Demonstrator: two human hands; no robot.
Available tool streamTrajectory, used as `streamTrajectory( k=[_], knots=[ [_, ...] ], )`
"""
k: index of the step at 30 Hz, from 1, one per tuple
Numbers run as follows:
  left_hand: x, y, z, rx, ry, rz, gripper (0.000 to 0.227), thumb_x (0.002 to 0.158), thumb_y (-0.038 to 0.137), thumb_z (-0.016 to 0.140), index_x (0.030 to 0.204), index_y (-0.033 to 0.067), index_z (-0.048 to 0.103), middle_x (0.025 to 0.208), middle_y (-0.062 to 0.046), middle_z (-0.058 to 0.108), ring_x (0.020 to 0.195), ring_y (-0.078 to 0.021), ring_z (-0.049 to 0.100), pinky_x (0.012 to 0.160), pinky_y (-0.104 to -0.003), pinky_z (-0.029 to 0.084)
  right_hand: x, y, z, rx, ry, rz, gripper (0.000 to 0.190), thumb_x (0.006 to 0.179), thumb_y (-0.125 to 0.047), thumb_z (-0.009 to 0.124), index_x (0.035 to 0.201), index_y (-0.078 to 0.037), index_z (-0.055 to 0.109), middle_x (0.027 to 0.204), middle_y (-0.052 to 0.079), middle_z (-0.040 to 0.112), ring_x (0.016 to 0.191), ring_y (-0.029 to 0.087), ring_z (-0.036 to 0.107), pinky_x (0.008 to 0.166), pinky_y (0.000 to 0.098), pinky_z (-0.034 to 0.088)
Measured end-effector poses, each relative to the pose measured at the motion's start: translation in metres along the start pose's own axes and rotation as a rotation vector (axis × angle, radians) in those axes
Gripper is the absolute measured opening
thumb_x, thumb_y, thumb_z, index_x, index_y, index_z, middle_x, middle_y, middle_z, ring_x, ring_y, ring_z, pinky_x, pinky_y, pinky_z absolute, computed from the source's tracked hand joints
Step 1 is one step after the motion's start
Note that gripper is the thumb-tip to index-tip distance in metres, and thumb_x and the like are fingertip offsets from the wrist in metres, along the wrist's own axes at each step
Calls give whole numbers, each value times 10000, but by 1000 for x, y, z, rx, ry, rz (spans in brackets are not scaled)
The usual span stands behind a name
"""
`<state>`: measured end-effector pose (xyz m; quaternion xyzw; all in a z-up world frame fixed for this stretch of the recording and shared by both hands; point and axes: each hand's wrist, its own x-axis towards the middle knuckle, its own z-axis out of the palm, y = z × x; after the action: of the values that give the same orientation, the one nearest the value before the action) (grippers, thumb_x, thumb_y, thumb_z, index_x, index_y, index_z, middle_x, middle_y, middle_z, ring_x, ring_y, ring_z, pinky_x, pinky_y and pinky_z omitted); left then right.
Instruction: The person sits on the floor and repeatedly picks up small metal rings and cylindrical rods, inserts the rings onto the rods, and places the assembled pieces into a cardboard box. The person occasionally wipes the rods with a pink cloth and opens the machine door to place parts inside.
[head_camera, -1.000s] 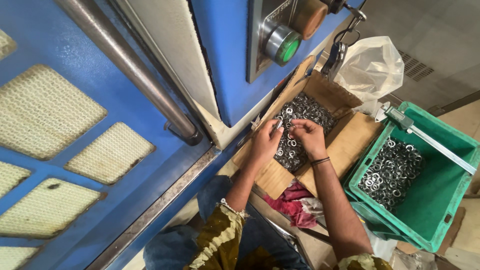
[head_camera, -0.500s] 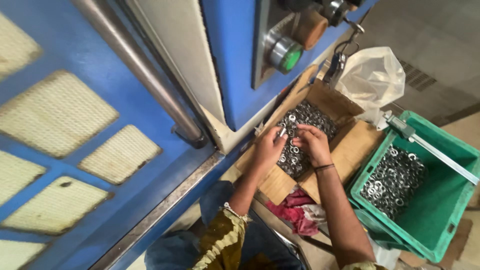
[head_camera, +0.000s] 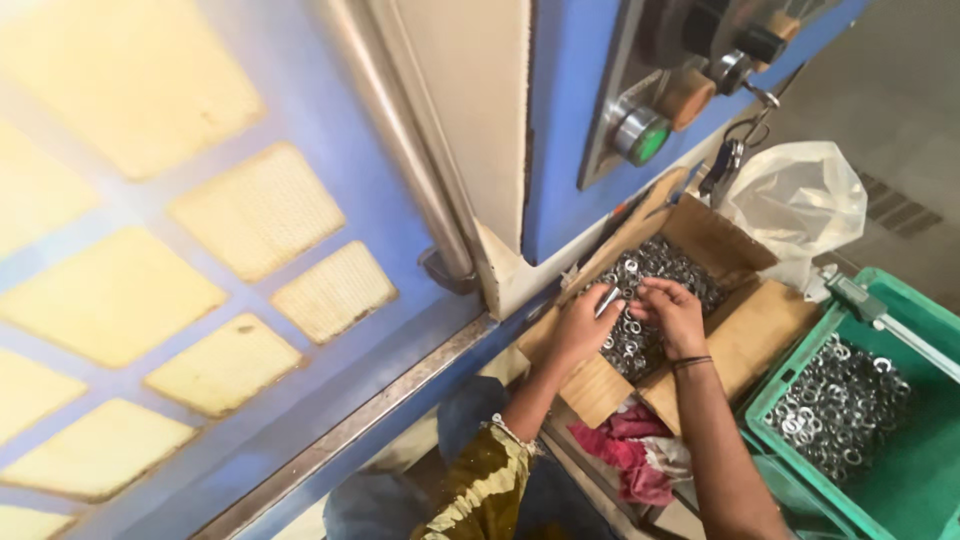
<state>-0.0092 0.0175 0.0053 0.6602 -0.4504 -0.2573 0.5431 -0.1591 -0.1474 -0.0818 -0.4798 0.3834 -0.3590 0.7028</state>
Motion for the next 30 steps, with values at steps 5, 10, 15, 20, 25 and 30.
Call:
streamTrajectory(
  k=[5,10,15,20,25,30],
  knots=[
    [-10,-4,2,4,64,79,301,988,307,642,1187,82,643,1030,-204,726,977,-400,696,799,-462,545,3,11,0,-118,-98,-58,222,978,-41,629,1177,50,669,998,151,726,785,238,732,722,354,632],
    [-16,-16,4,-179,197,71,286,1024,320,636,1103,45,658,847,-107,694,766,-285,671,663,-406,528,-21,0,23,-74,-119,-9,252,976,-56,616,1203,49,648,1054,147,722,858,261,726,785,391,621],
    [-48,-29,-20,-912,217,-326,254,1008,361,614,864,160,556,577,52,424,392,-93,359,365,-300,285,-91,-22,74,341,-178,117,349,973,-162,610,1302,-49,587,1156,131,685,1030,291,679,899,443,561],
    [-126,-50,-80,-1146,332,-475,479,1018,434,600,646,181,435,499,19,367,401,-130,399,423,-304,329,-162,-17,143,499,-437,240,434,940,-245,662,1321,-63,564,1242,127,657,1147,319,649,997,467,508],
    [-223,-84,-148,-1559,513,-362,515,994,437,570,588,204,353,464,43,288,433,-118,311,453,-301,287,-217,33,211,460,-729,500,546,921,-415,611,1343,-73,560,1382,129,628,1184,289,614,1003,440,486],
    [-310,-131,-160,-1556,695,-400,357,1001,430,589,732,209,512,532,75,380,460,-80,340,453,-249,262,-261,114,252,471,-839,744,568,998,-478,529,1364,-45,561,1326,142,640,1176,297,640,1000,448,485]
  ],
)
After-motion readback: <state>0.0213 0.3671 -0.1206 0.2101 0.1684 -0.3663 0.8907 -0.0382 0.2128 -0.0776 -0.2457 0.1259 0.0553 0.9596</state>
